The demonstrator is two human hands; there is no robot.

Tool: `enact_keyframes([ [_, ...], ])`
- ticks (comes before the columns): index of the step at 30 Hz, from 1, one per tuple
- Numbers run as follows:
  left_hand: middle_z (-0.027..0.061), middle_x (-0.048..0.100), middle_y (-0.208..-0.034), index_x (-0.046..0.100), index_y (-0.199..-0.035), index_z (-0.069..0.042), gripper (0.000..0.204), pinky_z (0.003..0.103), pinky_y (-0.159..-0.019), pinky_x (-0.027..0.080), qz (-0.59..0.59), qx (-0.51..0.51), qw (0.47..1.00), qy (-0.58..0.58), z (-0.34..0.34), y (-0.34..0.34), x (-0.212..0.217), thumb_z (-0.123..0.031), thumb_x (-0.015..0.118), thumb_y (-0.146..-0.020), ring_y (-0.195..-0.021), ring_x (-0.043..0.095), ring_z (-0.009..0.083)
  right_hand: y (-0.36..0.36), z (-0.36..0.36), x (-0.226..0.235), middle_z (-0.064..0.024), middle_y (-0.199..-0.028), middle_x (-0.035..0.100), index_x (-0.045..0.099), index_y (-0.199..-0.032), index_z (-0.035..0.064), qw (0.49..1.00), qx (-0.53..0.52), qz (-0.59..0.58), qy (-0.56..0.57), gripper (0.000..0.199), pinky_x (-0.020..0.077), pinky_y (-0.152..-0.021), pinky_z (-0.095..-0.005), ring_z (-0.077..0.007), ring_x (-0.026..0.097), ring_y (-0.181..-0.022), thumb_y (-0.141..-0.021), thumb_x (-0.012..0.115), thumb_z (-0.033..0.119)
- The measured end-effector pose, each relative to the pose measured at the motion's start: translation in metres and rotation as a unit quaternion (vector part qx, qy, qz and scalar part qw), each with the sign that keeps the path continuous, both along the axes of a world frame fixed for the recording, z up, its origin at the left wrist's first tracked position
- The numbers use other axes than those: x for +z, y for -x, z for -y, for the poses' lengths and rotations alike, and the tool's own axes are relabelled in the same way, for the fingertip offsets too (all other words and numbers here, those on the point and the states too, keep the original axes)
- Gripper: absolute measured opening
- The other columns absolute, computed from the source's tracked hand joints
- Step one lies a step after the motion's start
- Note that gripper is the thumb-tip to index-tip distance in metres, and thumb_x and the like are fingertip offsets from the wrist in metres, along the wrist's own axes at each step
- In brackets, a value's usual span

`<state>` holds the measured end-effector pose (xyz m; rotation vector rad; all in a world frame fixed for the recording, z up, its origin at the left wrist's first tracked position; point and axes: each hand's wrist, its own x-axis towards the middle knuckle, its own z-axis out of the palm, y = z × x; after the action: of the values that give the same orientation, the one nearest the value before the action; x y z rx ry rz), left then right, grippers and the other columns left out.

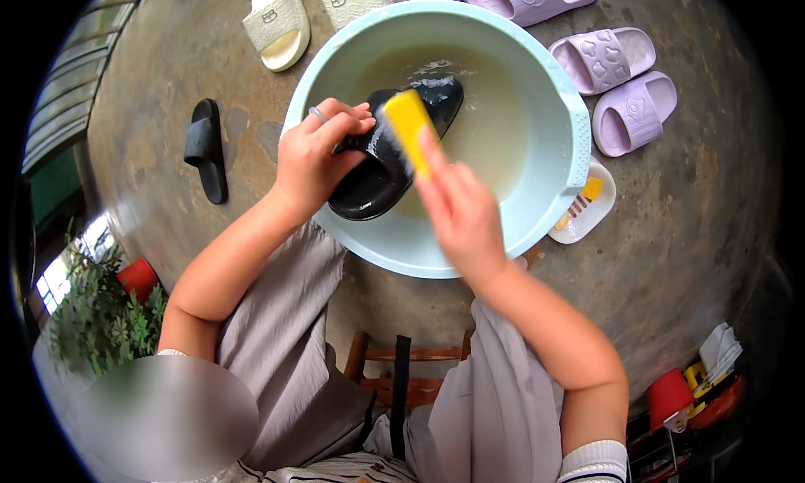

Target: The person scrubs a black slipper with a yellow brush in a basin of water. They clean the sole and upper parts of the slipper, creating soap suds, and then place the slipper on the floor before picking up another one to continue the process.

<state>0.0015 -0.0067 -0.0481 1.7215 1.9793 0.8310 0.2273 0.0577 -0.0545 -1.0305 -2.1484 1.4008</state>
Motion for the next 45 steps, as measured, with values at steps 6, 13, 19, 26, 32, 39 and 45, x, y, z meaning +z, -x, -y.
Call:
enact_keyframes([
  [6,0.0076,0.071,-0.099,0.069,-0.094,-0.006,0.029,0.034,-0.082,0.063,-0.036,-0.093,0.995,-0.027,0.005,-0.009,-0.012,0.001,0.078,-0.067,-0.106,0.074,0.0272,-0.002,-0.017,-0.036,-0.0143,-0.082,0.061,0.054,-0.151,0.0155,0.997,-0.051,0.034,0.042,0.050,0.0495,-0.065,-0.0361,-0.0239,0.056,-0.067,-0.102,0.064,0.012],
  [13,0.0016,0.066,-0.092,0.064,-0.080,-0.012,0.016,0.029,-0.063,0.058,-0.145,-0.246,0.945,-0.160,0.022,0.003,-0.002,-0.006,0.078,-0.075,-0.083,0.068,0.0193,-0.039,0.007,0.009,-0.0107,-0.078,0.056,0.055,-0.150,0.0117,0.998,0.020,0.054,-0.014,0.053,0.0463,-0.063,-0.0327,-0.0229,0.052,-0.065,-0.099,0.065,0.007],
  [19,0.0027,0.066,-0.092,0.066,-0.083,-0.009,0.013,0.032,-0.071,0.057,-0.126,-0.287,0.942,-0.118,0.013,-0.006,0.032,-0.007,0.077,-0.075,-0.088,0.068,0.0198,-0.043,0.004,0.033,-0.0074,-0.072,0.046,0.058,-0.148,0.0109,0.999,0.020,0.044,0.007,0.052,0.0445,-0.059,-0.0332,-0.0210,0.048,-0.061,-0.097,0.068,0.007],
  [26,0.0036,0.063,-0.093,0.068,-0.092,-0.004,0.019,0.033,-0.080,0.055,-0.115,-0.293,0.947,-0.061,0.032,-0.017,0.060,-0.009,0.077,-0.076,-0.088,0.065,0.0200,-0.033,0.013,0.063,-0.0070,-0.071,0.046,0.061,-0.146,0.0150,0.989,0.124,0.067,0.047,0.052,0.0444,-0.056,-0.0349,-0.0215,0.049,-0.058,-0.095,0.070,0.011],
  [32,0.0040,0.055,-0.089,0.064,-0.097,-0.004,0.028,0.030,-0.078,0.053,-0.122,-0.402,0.907,0.034,0.039,-0.025,0.055,-0.012,0.074,-0.072,-0.085,0.059,0.0191,-0.033,0.008,0.040,-0.0111,-0.072,0.051,0.061,-0.145,0.0189,0.976,0.148,0.159,-0.029,0.050,0.0475,-0.057,-0.0395,-0.0283,0.056,-0.060,-0.095,0.070,0.016],
  [39,0.0027,0.051,-0.084,0.065,-0.082,-0.004,0.017,0.030,-0.069,0.047,-0.154,-0.436,0.886,-0.033,0.038,-0.056,0.057,-0.019,0.068,-0.075,-0.083,0.054,0.0195,-0.035,-0.019,0.044,-0.0164,-0.072,0.059,0.062,-0.143,0.0202,0.971,0.192,0.114,0.087,0.047,0.0482,-0.062,-0.0446,-0.0347,0.059,-0.065,-0.097,0.068,0.017],
  [45,0.0020,0.049,-0.077,0.064,-0.085,-0.004,0.020,0.029,-0.065,0.045,-0.162,-0.449,0.878,-0.029,0.034,-0.069,0.059,-0.020,0.067,-0.073,-0.080,0.053,0.0187,-0.038,-0.024,0.041,-0.0171,-0.075,0.062,0.061,-0.144,0.0197,0.964,0.185,0.117,0.153,0.047,0.0499,-0.065,-0.0434,-0.0350,0.062,-0.070,-0.097,0.067,0.015],
])
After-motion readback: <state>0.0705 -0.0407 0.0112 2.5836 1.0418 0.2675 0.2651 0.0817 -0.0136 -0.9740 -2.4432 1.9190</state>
